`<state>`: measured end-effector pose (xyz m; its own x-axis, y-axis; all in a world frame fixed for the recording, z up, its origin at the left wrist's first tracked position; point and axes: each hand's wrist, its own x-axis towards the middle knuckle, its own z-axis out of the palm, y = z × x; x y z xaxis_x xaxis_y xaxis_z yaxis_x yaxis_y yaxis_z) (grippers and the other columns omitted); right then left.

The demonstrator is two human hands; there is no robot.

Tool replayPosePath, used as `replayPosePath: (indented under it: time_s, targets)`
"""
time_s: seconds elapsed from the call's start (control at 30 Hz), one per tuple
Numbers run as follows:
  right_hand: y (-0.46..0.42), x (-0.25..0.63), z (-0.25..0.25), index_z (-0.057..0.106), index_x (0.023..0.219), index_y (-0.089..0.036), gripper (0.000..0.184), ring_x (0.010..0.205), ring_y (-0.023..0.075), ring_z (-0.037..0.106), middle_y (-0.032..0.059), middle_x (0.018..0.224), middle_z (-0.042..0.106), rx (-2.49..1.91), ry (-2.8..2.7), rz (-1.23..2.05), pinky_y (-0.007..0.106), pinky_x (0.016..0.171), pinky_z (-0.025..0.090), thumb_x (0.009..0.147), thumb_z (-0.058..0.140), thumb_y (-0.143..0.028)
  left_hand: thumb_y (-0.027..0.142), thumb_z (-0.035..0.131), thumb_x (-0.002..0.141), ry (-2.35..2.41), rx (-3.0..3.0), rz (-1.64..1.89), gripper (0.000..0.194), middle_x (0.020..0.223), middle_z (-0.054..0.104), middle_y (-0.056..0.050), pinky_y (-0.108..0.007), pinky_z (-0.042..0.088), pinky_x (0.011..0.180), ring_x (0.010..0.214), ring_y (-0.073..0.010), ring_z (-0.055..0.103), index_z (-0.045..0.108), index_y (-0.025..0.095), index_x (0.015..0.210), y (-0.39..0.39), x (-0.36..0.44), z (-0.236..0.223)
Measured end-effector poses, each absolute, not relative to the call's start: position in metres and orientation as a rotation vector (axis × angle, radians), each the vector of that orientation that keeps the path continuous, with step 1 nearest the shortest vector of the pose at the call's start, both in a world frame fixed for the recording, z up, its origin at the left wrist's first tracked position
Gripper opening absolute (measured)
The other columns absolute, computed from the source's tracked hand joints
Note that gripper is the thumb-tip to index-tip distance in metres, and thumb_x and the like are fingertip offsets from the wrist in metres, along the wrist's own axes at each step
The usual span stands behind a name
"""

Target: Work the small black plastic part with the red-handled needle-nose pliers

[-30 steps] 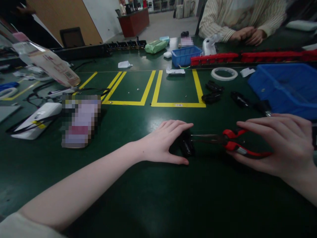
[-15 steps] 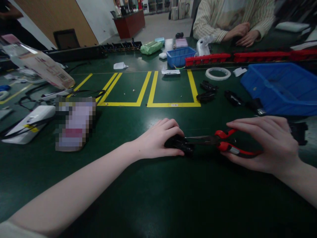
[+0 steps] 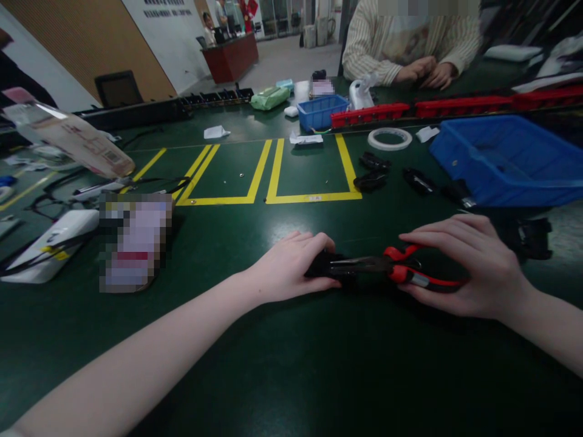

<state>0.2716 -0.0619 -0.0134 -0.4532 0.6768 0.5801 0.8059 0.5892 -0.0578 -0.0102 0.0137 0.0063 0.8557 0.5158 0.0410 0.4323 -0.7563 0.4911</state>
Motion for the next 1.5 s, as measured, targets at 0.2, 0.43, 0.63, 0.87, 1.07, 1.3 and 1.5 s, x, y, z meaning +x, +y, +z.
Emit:
replayPosePath:
  time_s: [0.2, 0.43, 0.63, 0.87, 1.07, 1.3, 1.5]
  targets:
    - [-0.0609, 0.2746, -0.0155, 0.054, 0.120, -0.027, 0.047, 0.083, 0.0273, 0.066, 0.0046, 0.098, 0.068, -1.160, -2.274, -0.271, 0.048, 0.080, 0.044, 0.077, 0.066, -0.041, 0.040, 0.064, 0.088, 0.652, 2.577, 0.210, 0.035, 0.104, 0.067, -0.005, -0.034, 0.045, 0.082, 0.092, -0.0204, 0.062, 0.054, 0.017, 0.112, 0.0151, -0.0092, 0.0051]
    - [-0.0594, 0.2761, -0.0171, 0.056, 0.115, -0.028, 0.042, 0.083, 0.0263, 0.066, 0.0033, 0.097, 0.068, -1.176, -2.286, -0.273, 0.048, 0.082, 0.043, 0.076, 0.066, -0.040, 0.043, 0.062, 0.089, 0.658, 2.595, 0.225, 0.033, 0.098, 0.067, -0.004, -0.033, 0.044, 0.079, 0.086, -0.0193, 0.061, 0.054, 0.017, 0.109, 0.0162, -0.0093, 0.0033]
    - [-0.0593, 0.2760, -0.0159, 0.054, 0.116, -0.027, 0.040, 0.082, 0.0260, 0.065, 0.0052, 0.097, 0.067, -1.180, -2.314, -0.287, 0.048, 0.082, 0.043, 0.079, 0.063, -0.041, 0.045, 0.061, 0.089, 0.653, 2.600, 0.232, 0.035, 0.095, 0.066, -0.004, -0.032, 0.043, 0.076, 0.083, -0.0192, 0.061, 0.054, 0.016, 0.107, 0.0157, -0.0089, 0.0033]
    - [-0.0588, 0.2763, -0.0158, 0.056, 0.114, -0.029, 0.039, 0.081, 0.0260, 0.066, 0.0024, 0.096, 0.068, -1.189, -2.289, -0.266, 0.048, 0.082, 0.043, 0.078, 0.065, -0.040, 0.047, 0.060, 0.089, 0.681, 2.598, 0.213, 0.035, 0.095, 0.066, -0.003, -0.033, 0.043, 0.077, 0.084, -0.0197, 0.061, 0.053, 0.017, 0.107, 0.0158, -0.0089, 0.0038]
    - [-0.0582, 0.2765, -0.0152, 0.056, 0.114, -0.028, 0.040, 0.081, 0.0259, 0.066, 0.0030, 0.096, 0.068, -1.168, -2.282, -0.257, 0.049, 0.084, 0.043, 0.077, 0.066, -0.039, 0.048, 0.061, 0.088, 0.682, 2.594, 0.227, 0.036, 0.094, 0.066, -0.003, -0.033, 0.043, 0.077, 0.084, -0.0198, 0.061, 0.054, 0.017, 0.106, 0.0156, -0.0084, 0.0040]
    - [-0.0584, 0.2769, -0.0143, 0.054, 0.115, -0.027, 0.041, 0.081, 0.0255, 0.066, 0.0041, 0.096, 0.068, -1.168, -2.329, -0.296, 0.049, 0.085, 0.043, 0.078, 0.065, -0.040, 0.047, 0.061, 0.089, 0.677, 2.592, 0.235, 0.035, 0.095, 0.066, -0.004, -0.033, 0.043, 0.078, 0.084, -0.0199, 0.061, 0.054, 0.017, 0.106, 0.0149, -0.0088, 0.0042]
    - [-0.0587, 0.2761, -0.0129, 0.053, 0.112, -0.025, 0.036, 0.077, 0.0240, 0.066, 0.0047, 0.092, 0.069, -1.144, -2.358, -0.318, 0.050, 0.086, 0.043, 0.080, 0.063, -0.039, 0.046, 0.061, 0.089, 0.682, 2.583, 0.220, 0.036, 0.096, 0.066, -0.004, -0.033, 0.044, 0.078, 0.084, -0.0200, 0.061, 0.054, 0.016, 0.107, 0.0149, -0.0081, 0.0058]
